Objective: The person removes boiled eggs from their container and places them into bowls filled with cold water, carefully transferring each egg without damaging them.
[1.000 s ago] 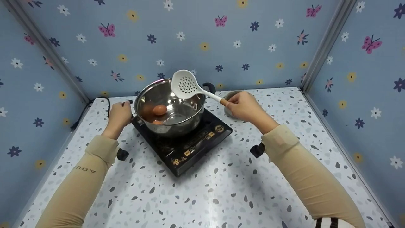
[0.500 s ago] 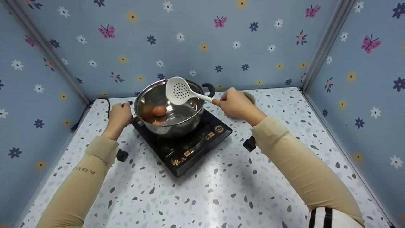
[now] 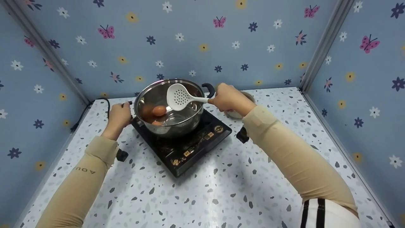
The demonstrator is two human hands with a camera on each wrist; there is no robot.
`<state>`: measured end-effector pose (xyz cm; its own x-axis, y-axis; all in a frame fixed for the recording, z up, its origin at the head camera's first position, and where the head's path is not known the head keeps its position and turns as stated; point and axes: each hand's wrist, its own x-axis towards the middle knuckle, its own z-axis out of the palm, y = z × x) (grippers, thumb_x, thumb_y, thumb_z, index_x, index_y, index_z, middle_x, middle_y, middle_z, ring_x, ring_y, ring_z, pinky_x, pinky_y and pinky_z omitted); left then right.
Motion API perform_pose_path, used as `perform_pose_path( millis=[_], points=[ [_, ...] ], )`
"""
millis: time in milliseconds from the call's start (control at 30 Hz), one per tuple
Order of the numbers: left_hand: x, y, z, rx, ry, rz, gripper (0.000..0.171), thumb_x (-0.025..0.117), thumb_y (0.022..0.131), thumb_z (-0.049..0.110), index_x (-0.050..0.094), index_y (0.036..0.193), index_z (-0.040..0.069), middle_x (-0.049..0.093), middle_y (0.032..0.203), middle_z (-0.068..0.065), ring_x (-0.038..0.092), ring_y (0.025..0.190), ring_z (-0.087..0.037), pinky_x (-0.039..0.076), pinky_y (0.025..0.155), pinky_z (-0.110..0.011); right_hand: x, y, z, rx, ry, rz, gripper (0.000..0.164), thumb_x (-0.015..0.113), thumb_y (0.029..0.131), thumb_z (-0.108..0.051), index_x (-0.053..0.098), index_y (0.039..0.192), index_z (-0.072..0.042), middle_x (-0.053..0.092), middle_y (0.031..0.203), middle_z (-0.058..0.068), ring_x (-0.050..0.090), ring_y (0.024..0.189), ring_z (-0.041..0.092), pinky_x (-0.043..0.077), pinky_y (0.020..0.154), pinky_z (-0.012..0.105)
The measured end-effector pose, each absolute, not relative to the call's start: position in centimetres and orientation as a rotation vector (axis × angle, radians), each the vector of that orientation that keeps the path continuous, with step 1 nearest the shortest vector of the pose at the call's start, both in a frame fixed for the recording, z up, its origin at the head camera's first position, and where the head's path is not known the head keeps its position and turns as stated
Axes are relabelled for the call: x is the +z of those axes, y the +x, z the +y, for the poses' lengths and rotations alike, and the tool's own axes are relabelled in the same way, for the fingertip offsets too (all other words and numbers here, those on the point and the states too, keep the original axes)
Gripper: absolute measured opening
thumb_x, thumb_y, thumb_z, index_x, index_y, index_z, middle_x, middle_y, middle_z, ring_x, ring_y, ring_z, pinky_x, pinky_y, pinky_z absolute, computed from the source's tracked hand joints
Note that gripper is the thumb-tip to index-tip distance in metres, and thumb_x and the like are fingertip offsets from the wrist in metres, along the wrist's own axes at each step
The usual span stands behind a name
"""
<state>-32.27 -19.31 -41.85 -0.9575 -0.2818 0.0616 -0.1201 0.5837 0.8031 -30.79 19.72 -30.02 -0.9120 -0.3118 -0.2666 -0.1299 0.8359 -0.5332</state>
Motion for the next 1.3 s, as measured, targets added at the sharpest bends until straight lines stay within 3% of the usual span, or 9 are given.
perform_pose_path(
  millis=[133,300,467,700,1167,1300],
  points=[
    [-41.8,-32.3,-19.4,-1.298,0.342,-2.639,0.048,0.031,0.117,0.026,0.064,0.107,-0.006,0.056,0.081,-0.012,0.056,0.072,-0.029,0.050,0.080,-0.048,-29.6,-31.0,19.1,-0.674,-0.332,2.662,0.045,0.062,0.112,-0.038,0.076,0.083,-0.006,0.048,0.052,-0.005,0.034,0.044,0.009,0.030,0.044,0.026],
    [-41.8,-32.3,-19.4,-1.302,0.355,-2.634,0.050,0.032,0.117,0.027,0.065,0.113,-0.009,0.058,0.088,-0.015,0.058,0.080,-0.034,0.051,0.087,-0.053,-28.8,-31.4,18.3,-0.592,-0.327,2.644,0.046,0.064,0.111,-0.038,0.075,0.079,-0.006,0.053,0.052,-0.006,0.038,0.043,0.008,0.034,0.044,0.025],
    [-41.9,-32.4,-19.5,-1.291,0.340,-2.628,0.049,0.031,0.117,0.027,0.065,0.112,-0.009,0.058,0.085,-0.013,0.057,0.076,-0.029,0.050,0.082,-0.048,-28.0,-32.1,17.5,-0.521,-0.318,2.615,0.040,0.065,0.110,-0.033,0.075,0.087,-0.002,0.060,0.055,-0.004,0.043,0.040,0.006,0.038,0.043,0.022],
    [-42.0,-32.3,-19.5,-1.325,0.318,-2.623,0.045,0.032,0.118,0.027,0.062,0.105,-0.004,0.056,0.083,-0.012,0.053,0.070,-0.026,0.044,0.072,-0.041,-28.0,-33.0,16.2,-0.444,-0.274,2.601,0.043,0.067,0.109,-0.032,0.074,0.077,-0.004,0.058,0.051,-0.003,0.041,0.037,0.006,0.035,0.042,0.023],
    [-41.9,-32.3,-19.3,-1.311,0.359,-2.628,0.050,0.032,0.117,0.029,0.065,0.113,-0.008,0.058,0.089,-0.015,0.056,0.078,-0.031,0.047,0.078,-0.046,-28.3,-33.6,14.3,-0.495,-0.207,2.529,0.037,0.070,0.107,-0.036,0.076,0.092,-0.002,0.069,0.063,0.002,0.041,0.040,0.008,0.038,0.042,0.026],
    [-42.0,-32.3,-19.4,-1.313,0.355,-2.626,0.047,0.032,0.117,0.029,0.064,0.107,-0.005,0.057,0.087,-0.014,0.055,0.074,-0.028,0.046,0.074,-0.043,-28.5,-33.6,14.1,-0.542,-0.194,2.493,0.034,0.071,0.107,-0.036,0.076,0.095,-0.004,0.067,0.063,0.000,0.039,0.041,0.008,0.038,0.043,0.027]
  ],
)
